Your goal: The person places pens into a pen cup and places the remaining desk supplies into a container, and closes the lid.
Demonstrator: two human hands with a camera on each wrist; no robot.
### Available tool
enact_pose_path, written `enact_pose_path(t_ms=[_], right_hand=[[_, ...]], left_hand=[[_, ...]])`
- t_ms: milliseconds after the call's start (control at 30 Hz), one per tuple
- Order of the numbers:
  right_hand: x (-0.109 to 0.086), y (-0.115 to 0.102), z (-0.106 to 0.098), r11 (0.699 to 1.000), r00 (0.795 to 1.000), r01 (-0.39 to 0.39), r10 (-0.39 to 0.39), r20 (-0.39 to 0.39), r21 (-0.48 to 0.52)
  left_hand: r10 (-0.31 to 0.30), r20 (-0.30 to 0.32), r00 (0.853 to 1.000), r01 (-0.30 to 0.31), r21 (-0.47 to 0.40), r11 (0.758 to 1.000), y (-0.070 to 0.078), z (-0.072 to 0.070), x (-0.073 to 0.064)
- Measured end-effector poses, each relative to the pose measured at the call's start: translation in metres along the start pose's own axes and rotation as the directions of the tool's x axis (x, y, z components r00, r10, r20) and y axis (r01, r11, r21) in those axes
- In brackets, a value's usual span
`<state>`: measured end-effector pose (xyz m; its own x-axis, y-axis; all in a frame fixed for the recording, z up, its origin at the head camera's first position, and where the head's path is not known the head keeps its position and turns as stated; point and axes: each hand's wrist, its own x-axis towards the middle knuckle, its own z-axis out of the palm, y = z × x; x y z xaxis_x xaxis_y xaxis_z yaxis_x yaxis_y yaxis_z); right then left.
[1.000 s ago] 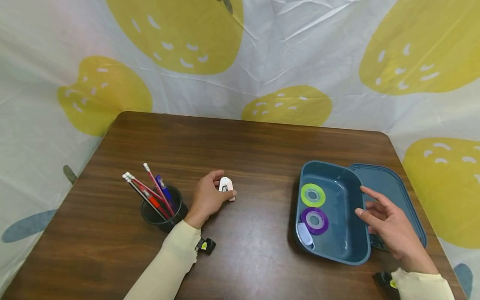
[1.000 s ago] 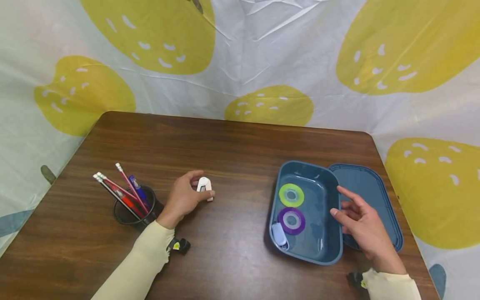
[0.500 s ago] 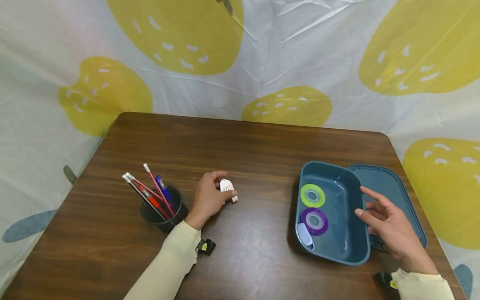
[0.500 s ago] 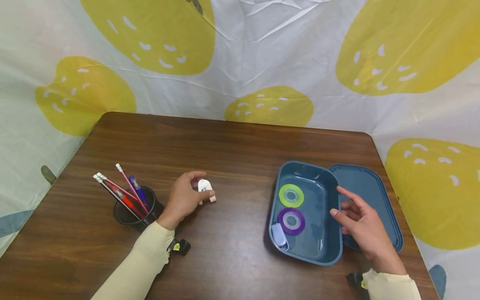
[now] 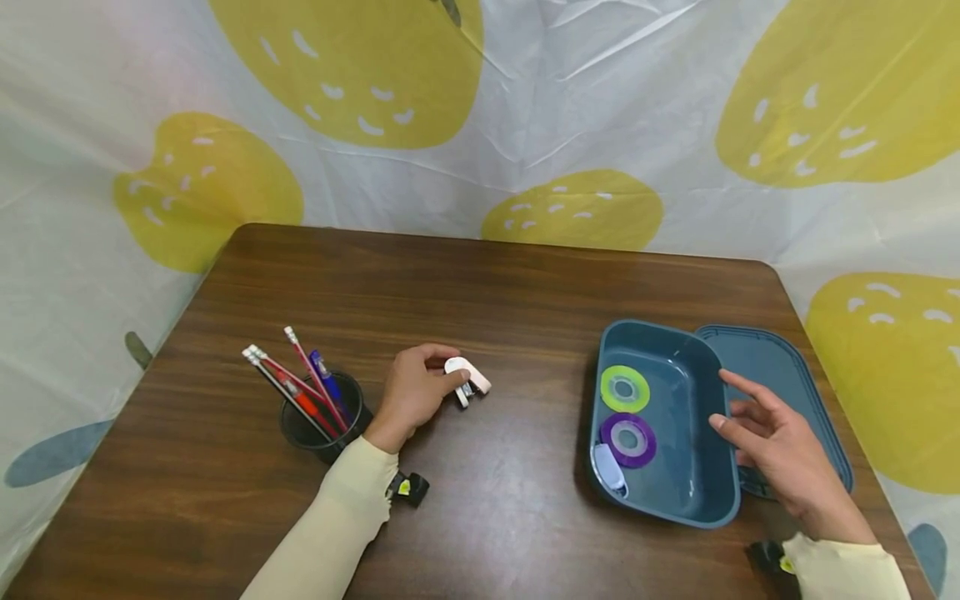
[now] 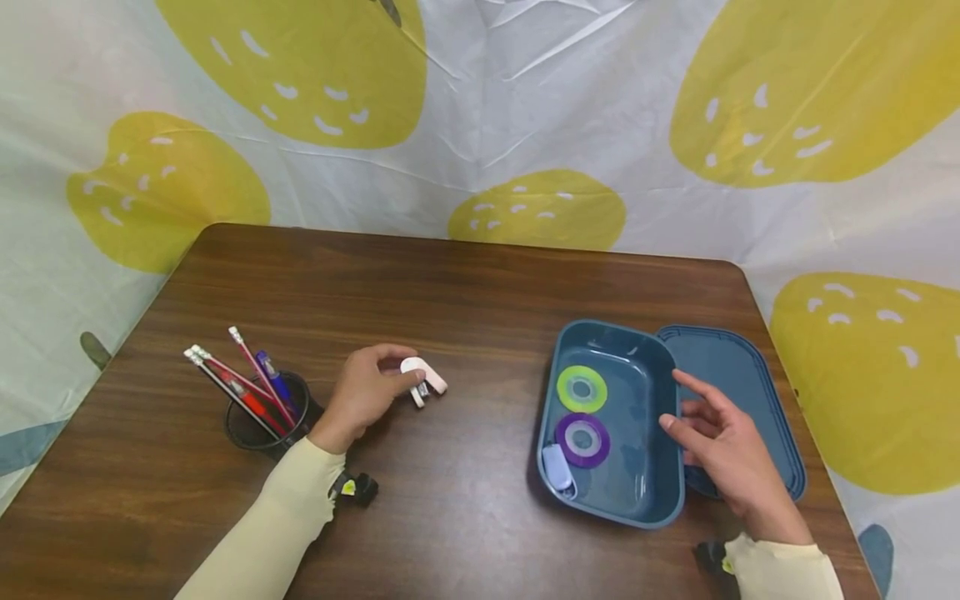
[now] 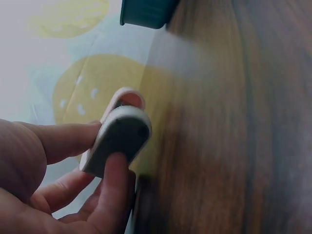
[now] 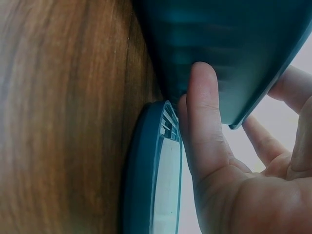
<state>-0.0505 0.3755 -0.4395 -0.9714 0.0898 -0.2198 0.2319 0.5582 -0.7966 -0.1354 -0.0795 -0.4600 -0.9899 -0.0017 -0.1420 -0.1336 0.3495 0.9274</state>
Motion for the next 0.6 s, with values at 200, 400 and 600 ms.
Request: enact_pose_path(t_ms=[200,400,600], right_hand=[[-0.001,0.000,0.000,1.000,1.000,0.006,-0.006,-0.004,0.007],[0.000,0.002,0.000,1.000,1.000,0.009,-0.009,-0.004,0.015],[0.001,0.000,0.000,1.000,1.000,-0.008,0.008,-0.007,-0.005]], left_hand=[[-0.066,0.084,0.994,0.082,-0.209,0.975,-0.001,0.001,0.004],[-0.081,0.133,0.988,0.120,-0.315,0.942,0.003,0.004,0.006],[-0.079,0.180,0.980,0.147,-0.400,0.904,0.014,0.008,0.005]])
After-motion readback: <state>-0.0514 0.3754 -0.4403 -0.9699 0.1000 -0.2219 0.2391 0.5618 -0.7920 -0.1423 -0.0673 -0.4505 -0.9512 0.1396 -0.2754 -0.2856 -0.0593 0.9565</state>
